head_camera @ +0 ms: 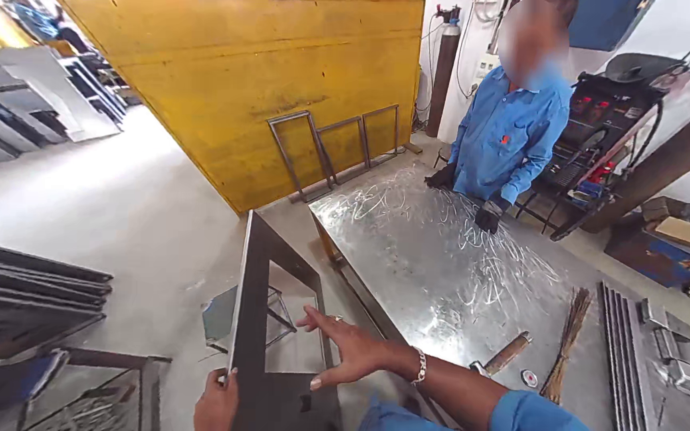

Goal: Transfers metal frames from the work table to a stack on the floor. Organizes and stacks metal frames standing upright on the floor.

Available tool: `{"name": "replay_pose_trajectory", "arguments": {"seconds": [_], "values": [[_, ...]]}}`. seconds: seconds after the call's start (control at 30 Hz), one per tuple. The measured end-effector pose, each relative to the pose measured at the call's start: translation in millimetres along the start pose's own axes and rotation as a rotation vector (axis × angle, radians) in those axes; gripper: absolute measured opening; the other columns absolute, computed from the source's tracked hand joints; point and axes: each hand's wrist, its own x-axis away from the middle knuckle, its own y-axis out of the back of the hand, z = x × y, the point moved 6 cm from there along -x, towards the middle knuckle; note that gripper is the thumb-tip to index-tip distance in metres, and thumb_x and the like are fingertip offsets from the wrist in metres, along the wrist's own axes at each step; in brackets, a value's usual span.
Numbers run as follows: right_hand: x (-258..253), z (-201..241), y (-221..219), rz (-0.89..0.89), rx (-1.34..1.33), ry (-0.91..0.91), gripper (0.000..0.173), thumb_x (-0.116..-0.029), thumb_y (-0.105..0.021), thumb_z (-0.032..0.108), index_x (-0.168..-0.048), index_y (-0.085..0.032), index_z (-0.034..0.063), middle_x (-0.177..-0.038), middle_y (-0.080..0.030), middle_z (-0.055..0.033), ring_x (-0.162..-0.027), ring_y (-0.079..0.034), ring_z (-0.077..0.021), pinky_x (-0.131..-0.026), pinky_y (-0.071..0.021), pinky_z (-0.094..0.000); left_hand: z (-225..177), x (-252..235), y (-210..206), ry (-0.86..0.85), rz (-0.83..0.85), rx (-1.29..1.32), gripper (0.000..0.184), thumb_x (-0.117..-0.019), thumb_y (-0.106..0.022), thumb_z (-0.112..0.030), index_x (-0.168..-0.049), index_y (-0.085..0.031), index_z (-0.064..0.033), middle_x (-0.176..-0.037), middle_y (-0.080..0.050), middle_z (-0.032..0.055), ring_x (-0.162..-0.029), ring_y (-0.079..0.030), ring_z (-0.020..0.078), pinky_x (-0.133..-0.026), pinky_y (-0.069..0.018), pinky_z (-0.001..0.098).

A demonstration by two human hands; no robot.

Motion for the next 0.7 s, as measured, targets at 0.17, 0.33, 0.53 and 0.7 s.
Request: {"name": "replay_pose_trajectory", "arguments": {"seconds": [0.17,0.33,0.53,0.7], "values": [[-18,57,9,-0.047,0.426,0.247,0.103,-0.0872,-0.074,0.051,-0.161,-0.027,-0.0034,-0.17,-0.025,-0.0179,-0.16,-0.017,-0.0329,-0.129,-0.0186,-0.0526,-1,1,0,0.016,-0.022,0.004,0.04,-0.1069,-0.054,-0.034,-0.131,-0.061,-0.0028,-0.103,-0.07,0.0303,-0.098,-0.068,0.0518,-0.084,-0.0495,0.0729],[-3,23,-1,-0.094,0.541,0.25,0.098,-0.0879,-0.07,0.059,-0.158,-0.038,-0.0001,-0.168,-0.03,-0.0203,-0.158,-0.021,-0.0375,-0.129,-0.0195,-0.0552,-3,4,-1,0.029,-0.04,-0.002,0.039,-0.1069,-0.053,-0.035,-0.13,-0.061,-0.0052,-0.1,-0.071,0.0286,-0.096,-0.068,0.0509,-0.082,-0.0502,0.0725],[31,-60,-13,0.184,0.318,-0.135,0.068,-0.0974,-0.072,0.035,-0.154,-0.047,0.0055,-0.154,-0.053,-0.0164,-0.141,-0.053,-0.028,-0.119,-0.0416,-0.0494,-4,1,-2,0.051,-0.048,-0.011,0.038,-0.1063,-0.055,-0.037,-0.131,-0.062,-0.0078,-0.099,-0.071,0.0269,-0.094,-0.069,0.049,-0.08,-0.0513,0.0718],[50,-113,-20,0.303,0.198,-0.417,0.054,-0.103,-0.064,0.033,-0.148,-0.054,0.0063,-0.129,-0.07,-0.0153,-0.106,-0.072,-0.0245,-0.098,-0.0579,-0.0448,1,-2,5,0.116,-0.001,-0.02,0.041,-0.1061,-0.054,-0.038,-0.133,-0.062,-0.0093,-0.105,-0.071,0.0271,-0.1,-0.069,0.0488,-0.085,-0.0515,0.0715]]}}
